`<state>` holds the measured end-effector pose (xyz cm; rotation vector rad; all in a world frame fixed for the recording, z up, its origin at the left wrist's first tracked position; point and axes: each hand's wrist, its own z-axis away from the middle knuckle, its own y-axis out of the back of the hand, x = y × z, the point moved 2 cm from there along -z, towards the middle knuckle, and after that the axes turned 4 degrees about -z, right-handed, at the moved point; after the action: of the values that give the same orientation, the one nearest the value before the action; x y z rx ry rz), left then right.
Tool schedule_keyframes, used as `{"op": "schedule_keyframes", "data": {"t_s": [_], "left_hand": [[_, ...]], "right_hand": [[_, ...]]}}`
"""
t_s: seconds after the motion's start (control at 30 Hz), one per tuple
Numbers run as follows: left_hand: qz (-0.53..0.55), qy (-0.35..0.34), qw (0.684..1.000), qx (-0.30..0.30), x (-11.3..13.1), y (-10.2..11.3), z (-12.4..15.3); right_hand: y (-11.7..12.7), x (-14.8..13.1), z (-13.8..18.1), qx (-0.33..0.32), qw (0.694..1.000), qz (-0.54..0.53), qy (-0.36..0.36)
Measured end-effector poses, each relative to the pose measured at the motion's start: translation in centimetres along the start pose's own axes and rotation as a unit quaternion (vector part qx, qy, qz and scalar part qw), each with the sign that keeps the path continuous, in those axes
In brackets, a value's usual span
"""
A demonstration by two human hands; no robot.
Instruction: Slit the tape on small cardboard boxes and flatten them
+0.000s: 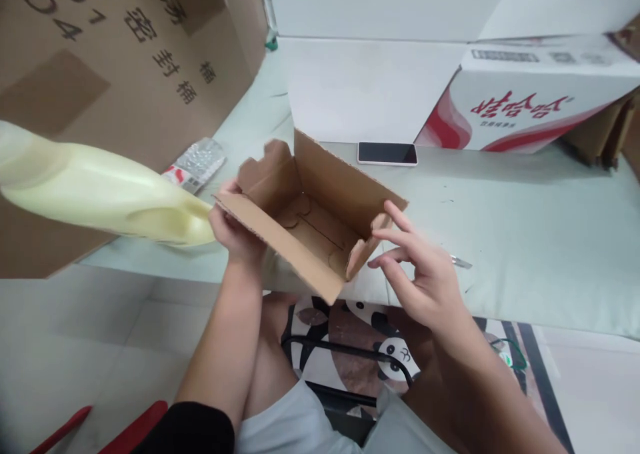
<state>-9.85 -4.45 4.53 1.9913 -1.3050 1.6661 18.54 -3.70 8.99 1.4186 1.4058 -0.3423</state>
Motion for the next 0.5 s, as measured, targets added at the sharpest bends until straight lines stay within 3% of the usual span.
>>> {"op": "schedule_keyframes", "data": {"t_s": [0.17, 0.37, 0.5], "left_hand": [[-0.101, -0.066, 0.993, -0.009, -0.8, 0.0, 0.2], [-0.162, -0.023, 0.986, -0.014, -1.7, 0.2, 0.0], [-0.164, -0.060, 0.985, 0.009, -1.7, 0.1, 0.0]], "right_hand": [[-1.3, 2.1, -0.3, -0.039, 0.997, 0.061, 0.009], [-1.1, 3.9, 0.5, 0.159, 0.983, 0.087, 0.034], [-1.6, 4.4, 0.2, 0.056, 0.998, 0.025, 0.006]]}}
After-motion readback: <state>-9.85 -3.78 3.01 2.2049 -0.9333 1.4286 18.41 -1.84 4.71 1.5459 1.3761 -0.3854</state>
